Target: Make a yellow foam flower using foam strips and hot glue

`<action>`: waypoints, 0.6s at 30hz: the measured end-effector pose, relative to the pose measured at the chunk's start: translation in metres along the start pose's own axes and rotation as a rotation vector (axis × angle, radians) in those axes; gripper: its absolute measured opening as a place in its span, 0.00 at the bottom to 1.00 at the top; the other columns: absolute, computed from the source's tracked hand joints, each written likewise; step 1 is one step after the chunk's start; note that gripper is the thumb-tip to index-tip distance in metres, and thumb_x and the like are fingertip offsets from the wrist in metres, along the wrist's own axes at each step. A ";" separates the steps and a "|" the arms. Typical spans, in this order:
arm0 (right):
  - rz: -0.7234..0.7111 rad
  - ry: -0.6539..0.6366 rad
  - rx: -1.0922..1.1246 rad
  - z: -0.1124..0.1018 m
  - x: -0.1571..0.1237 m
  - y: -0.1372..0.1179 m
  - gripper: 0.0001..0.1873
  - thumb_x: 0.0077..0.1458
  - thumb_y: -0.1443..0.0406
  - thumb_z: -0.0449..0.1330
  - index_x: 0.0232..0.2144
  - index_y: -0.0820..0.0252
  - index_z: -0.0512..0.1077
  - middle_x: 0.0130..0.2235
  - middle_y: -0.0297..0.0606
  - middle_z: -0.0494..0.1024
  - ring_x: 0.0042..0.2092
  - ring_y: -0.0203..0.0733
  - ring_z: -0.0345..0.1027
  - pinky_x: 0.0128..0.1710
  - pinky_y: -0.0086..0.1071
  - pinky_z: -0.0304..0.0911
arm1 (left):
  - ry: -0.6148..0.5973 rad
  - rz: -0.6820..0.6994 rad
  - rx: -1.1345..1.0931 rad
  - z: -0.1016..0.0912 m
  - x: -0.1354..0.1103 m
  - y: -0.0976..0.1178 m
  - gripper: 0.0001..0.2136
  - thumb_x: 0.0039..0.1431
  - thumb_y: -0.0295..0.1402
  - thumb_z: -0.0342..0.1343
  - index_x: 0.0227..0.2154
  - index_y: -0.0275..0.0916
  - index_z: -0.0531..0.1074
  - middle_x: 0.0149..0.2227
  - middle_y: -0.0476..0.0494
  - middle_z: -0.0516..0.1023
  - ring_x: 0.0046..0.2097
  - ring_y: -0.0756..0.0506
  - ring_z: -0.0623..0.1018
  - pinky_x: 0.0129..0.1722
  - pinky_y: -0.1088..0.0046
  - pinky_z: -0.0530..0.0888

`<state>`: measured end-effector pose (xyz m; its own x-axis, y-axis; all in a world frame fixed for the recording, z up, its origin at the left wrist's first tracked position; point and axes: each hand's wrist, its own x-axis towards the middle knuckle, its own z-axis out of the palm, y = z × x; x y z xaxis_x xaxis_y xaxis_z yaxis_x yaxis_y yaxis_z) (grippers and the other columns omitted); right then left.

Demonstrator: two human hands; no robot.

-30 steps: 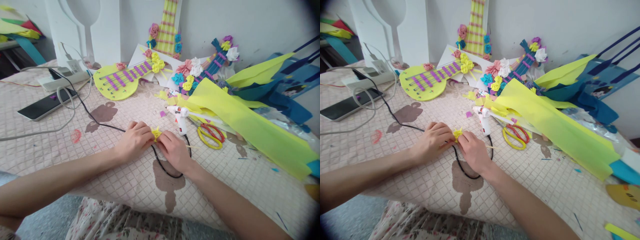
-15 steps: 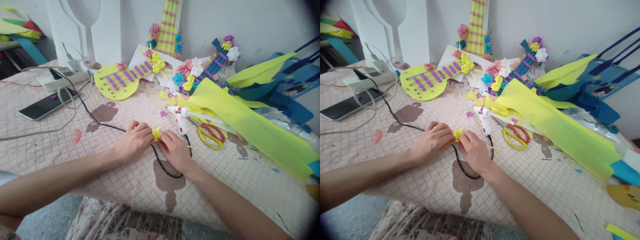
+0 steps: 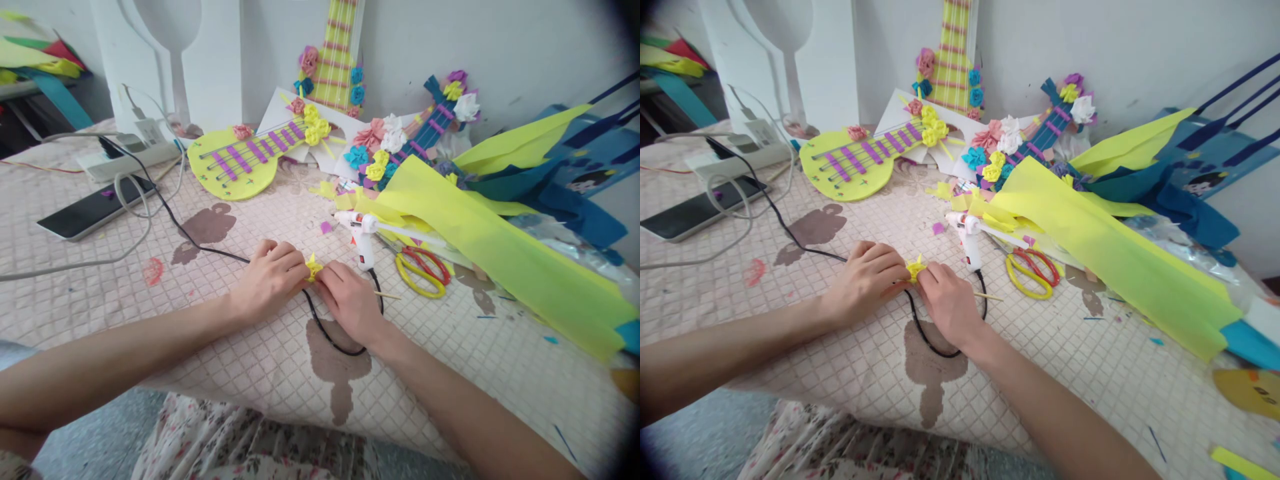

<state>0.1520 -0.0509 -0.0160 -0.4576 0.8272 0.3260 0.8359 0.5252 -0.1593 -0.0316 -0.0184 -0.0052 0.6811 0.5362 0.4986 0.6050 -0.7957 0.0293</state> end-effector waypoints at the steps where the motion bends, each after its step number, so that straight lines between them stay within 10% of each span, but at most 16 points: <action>1: 0.004 0.000 0.003 0.001 0.000 0.000 0.09 0.63 0.66 0.48 0.33 0.60 0.67 0.34 0.38 0.71 0.36 0.41 0.65 0.31 0.32 0.58 | 0.001 0.003 0.002 0.000 0.000 0.000 0.09 0.64 0.33 0.51 0.28 0.38 0.70 0.31 0.48 0.74 0.39 0.46 0.70 0.41 0.65 0.61; 18: -0.010 0.031 -0.017 0.002 0.000 0.001 0.09 0.62 0.65 0.50 0.31 0.60 0.66 0.32 0.36 0.69 0.34 0.38 0.64 0.28 0.31 0.56 | 0.037 0.003 0.076 0.001 0.000 0.000 0.09 0.63 0.33 0.51 0.27 0.38 0.70 0.30 0.48 0.75 0.38 0.45 0.70 0.40 0.63 0.60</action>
<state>0.1522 -0.0504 -0.0175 -0.4565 0.8154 0.3559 0.8365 0.5296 -0.1405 -0.0317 -0.0180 -0.0061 0.6679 0.5224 0.5301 0.6337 -0.7727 -0.0370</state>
